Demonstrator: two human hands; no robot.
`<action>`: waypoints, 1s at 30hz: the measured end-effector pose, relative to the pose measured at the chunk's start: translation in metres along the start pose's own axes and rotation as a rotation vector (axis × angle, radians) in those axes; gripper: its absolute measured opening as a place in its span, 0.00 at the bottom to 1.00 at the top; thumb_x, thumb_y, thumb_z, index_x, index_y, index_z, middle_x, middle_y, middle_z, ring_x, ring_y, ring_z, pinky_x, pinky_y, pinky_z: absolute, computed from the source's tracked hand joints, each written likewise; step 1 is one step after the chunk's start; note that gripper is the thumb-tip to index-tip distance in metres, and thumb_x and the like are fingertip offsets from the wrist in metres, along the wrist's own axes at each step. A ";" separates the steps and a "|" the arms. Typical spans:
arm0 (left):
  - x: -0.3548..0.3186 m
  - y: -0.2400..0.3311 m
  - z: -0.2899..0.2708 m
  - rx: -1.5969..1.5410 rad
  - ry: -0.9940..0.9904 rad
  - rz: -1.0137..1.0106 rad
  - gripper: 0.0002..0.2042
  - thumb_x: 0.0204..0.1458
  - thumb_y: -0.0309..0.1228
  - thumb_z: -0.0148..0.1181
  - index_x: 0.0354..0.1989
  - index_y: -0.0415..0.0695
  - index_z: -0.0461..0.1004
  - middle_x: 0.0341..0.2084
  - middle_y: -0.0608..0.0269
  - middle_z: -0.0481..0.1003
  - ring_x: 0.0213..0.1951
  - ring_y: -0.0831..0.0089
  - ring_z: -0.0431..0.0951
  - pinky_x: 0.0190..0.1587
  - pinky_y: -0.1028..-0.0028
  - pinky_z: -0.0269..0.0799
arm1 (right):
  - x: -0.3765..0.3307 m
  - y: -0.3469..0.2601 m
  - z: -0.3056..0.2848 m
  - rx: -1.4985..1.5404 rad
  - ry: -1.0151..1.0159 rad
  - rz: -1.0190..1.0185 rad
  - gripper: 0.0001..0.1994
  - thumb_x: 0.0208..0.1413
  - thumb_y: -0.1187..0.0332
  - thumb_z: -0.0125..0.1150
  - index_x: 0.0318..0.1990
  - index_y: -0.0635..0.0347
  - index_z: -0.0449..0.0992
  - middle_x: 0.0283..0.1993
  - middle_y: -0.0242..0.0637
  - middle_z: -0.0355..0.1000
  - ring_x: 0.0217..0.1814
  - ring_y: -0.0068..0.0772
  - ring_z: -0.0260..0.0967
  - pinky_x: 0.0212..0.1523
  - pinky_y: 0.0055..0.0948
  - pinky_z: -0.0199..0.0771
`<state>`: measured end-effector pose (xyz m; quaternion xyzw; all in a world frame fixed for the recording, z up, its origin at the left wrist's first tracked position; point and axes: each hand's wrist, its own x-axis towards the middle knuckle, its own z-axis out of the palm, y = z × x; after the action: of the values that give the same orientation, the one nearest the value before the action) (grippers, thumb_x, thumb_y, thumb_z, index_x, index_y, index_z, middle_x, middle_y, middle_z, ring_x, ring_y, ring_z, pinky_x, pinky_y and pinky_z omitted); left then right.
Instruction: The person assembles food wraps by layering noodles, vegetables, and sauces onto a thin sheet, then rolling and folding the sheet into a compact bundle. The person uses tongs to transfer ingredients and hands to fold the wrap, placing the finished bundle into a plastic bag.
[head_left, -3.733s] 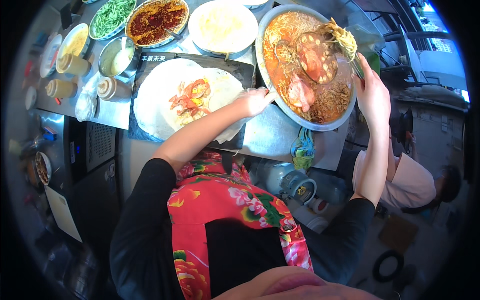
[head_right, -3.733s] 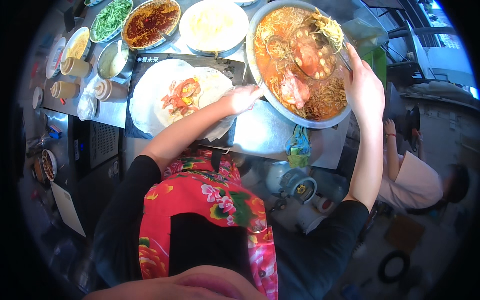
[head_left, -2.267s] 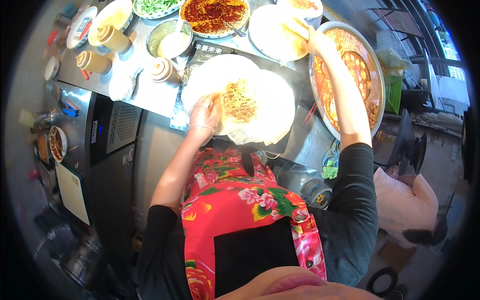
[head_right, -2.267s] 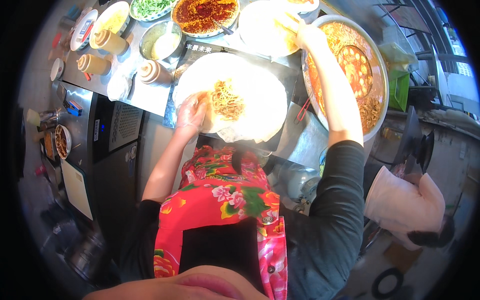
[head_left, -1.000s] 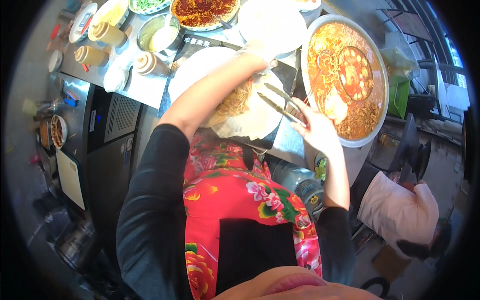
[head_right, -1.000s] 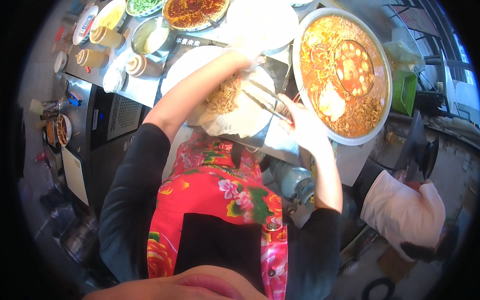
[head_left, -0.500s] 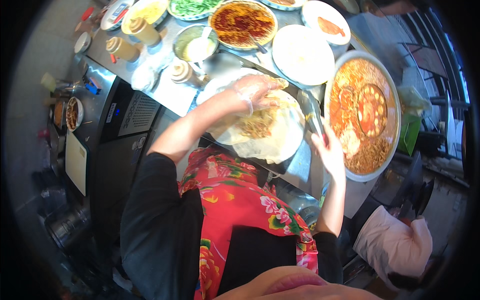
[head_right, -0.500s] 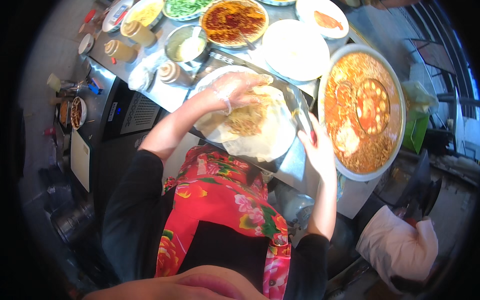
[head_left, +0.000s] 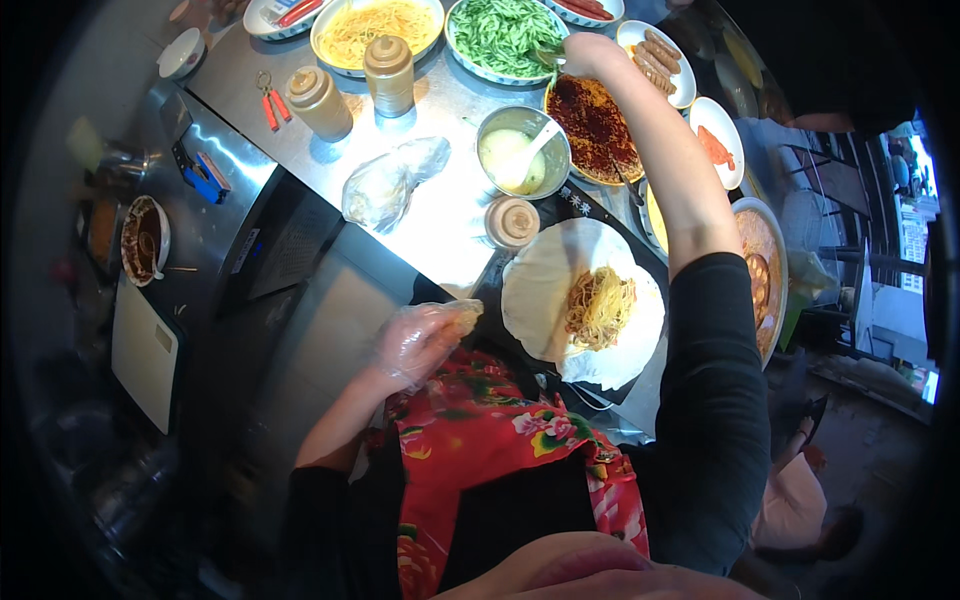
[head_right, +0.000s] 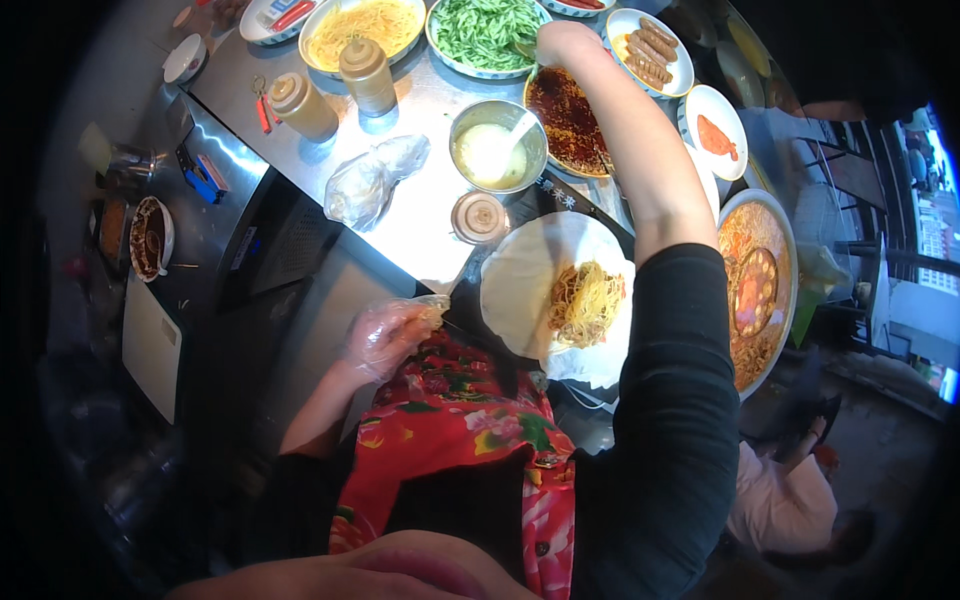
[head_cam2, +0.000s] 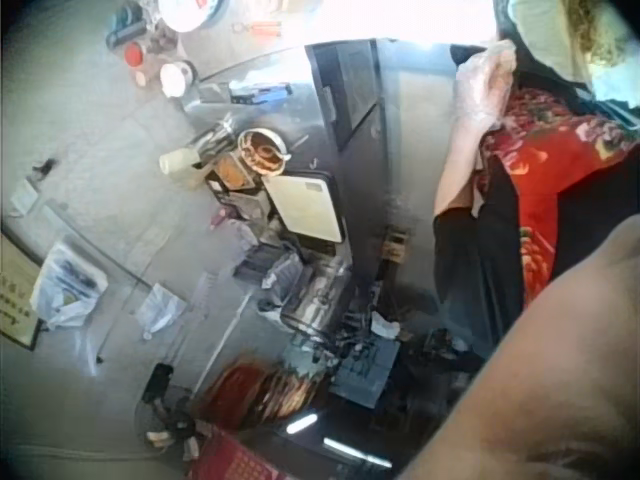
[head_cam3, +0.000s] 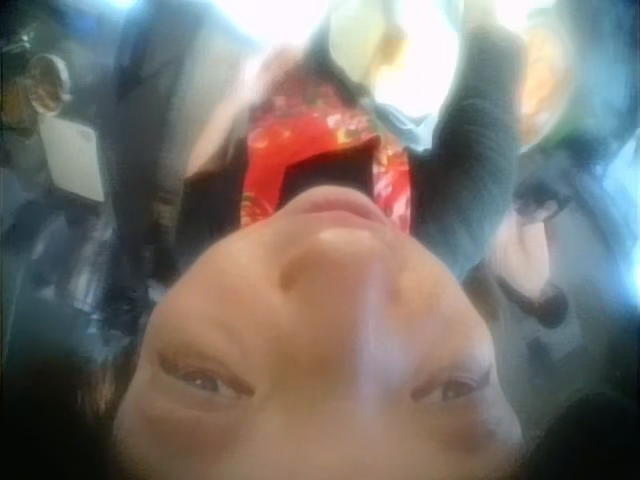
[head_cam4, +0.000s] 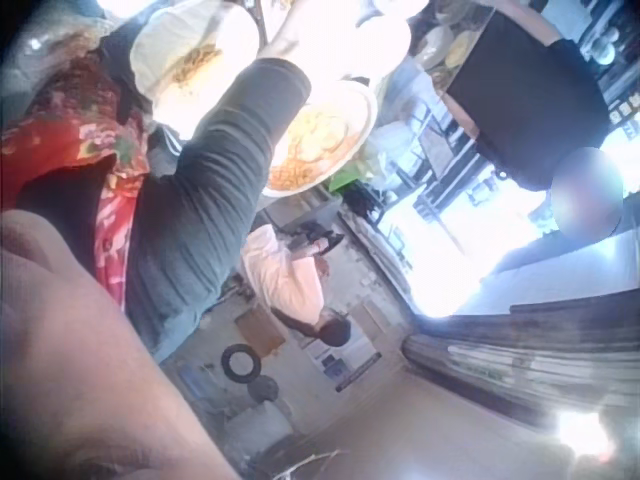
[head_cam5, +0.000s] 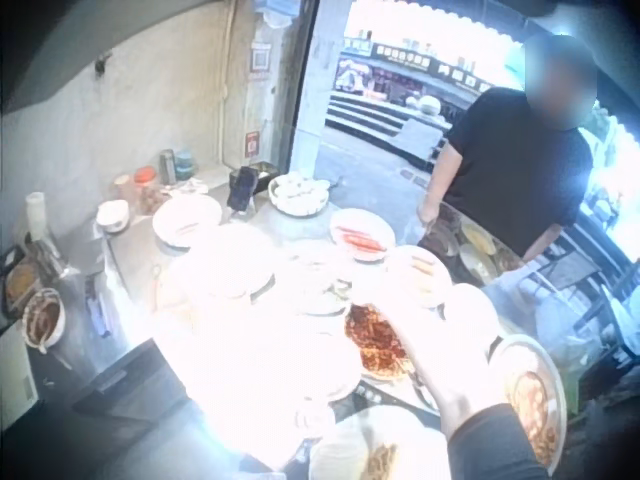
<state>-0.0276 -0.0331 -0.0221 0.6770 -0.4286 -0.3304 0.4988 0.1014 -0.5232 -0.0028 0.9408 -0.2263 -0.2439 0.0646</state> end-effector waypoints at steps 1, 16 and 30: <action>-0.008 -0.007 -0.015 -0.008 0.021 -0.054 0.11 0.59 0.28 0.62 0.49 0.39 0.79 0.37 0.52 0.81 0.35 0.60 0.82 0.37 0.66 0.77 | -0.005 0.002 -0.001 -0.039 0.060 -0.028 0.18 0.54 0.68 0.60 0.52 0.57 0.80 0.51 0.49 0.79 0.53 0.50 0.78 0.52 0.44 0.78; 0.031 -0.001 -0.017 -0.461 -0.011 -0.350 0.11 0.64 0.27 0.55 0.49 0.35 0.79 0.34 0.62 0.80 0.34 0.79 0.78 0.35 0.79 0.74 | -0.297 0.020 -0.012 0.460 0.062 -0.052 0.27 0.60 0.63 0.64 0.67 0.48 0.69 0.41 0.53 0.78 0.45 0.55 0.77 0.47 0.44 0.75; 0.060 0.030 0.053 -0.070 -0.246 -0.186 0.12 0.65 0.30 0.57 0.51 0.35 0.78 0.35 0.64 0.81 0.34 0.82 0.78 0.37 0.79 0.74 | -0.481 0.041 0.159 0.765 -0.096 0.270 0.33 0.60 0.54 0.64 0.70 0.58 0.63 0.52 0.55 0.76 0.53 0.50 0.76 0.55 0.41 0.73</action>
<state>-0.0567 -0.1127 -0.0096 0.6505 -0.4100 -0.4703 0.4331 -0.3664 -0.3417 0.0748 0.8462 -0.4250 -0.1752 -0.2694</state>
